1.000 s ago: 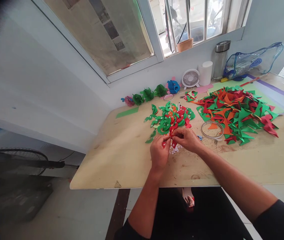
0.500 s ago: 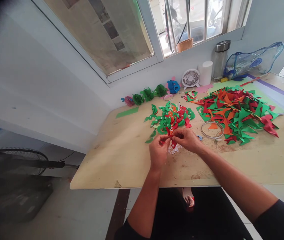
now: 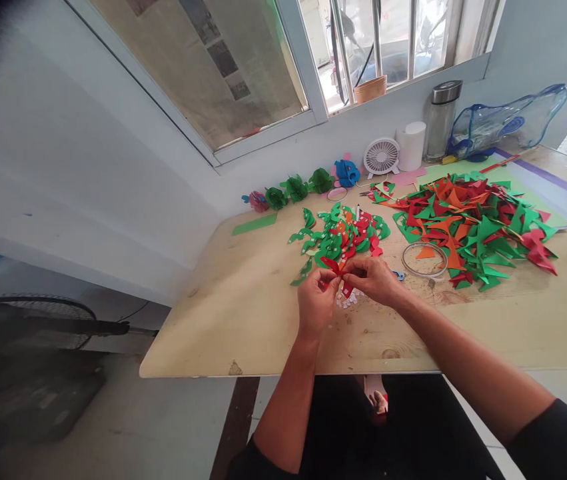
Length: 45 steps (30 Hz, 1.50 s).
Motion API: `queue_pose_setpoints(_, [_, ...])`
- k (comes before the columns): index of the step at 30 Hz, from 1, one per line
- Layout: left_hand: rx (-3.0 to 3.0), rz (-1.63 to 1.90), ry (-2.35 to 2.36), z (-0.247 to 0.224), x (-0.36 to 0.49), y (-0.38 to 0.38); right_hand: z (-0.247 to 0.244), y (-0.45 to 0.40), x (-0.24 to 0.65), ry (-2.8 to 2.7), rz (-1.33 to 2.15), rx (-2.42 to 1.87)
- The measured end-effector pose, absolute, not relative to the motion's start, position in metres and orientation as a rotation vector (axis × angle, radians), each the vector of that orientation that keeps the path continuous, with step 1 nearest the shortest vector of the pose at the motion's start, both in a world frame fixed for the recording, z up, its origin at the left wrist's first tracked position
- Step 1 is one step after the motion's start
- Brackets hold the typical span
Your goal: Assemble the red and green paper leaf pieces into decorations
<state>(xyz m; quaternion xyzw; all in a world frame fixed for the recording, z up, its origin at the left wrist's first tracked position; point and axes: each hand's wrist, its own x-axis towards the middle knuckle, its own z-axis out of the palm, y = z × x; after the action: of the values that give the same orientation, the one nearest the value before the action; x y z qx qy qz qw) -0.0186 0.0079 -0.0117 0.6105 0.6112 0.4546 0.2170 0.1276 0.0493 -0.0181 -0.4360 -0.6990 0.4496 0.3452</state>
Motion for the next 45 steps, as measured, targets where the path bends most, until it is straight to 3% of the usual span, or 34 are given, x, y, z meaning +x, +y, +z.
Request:
queue_pose_setpoints(18, [2.307, 1.330, 1.838, -0.0161, -0.0125, 0.0004, -0.0231, 0.0513, 0.1267, -1.802, 1.157, -1.100])
queue_pose_setpoints(27, [2.052, 1.449, 1.797, -0.0140, -0.0134, -0.0013, -0.0210, 0.0503, 0.1255, -1.696, 1.317, -1.056])
queue_pose_setpoints(45, [2.301, 1.288, 1.803, -0.0108, -0.0177, -0.0008, -0.0197, 0.0503, 0.1247, -1.692, 1.317, -1.056])
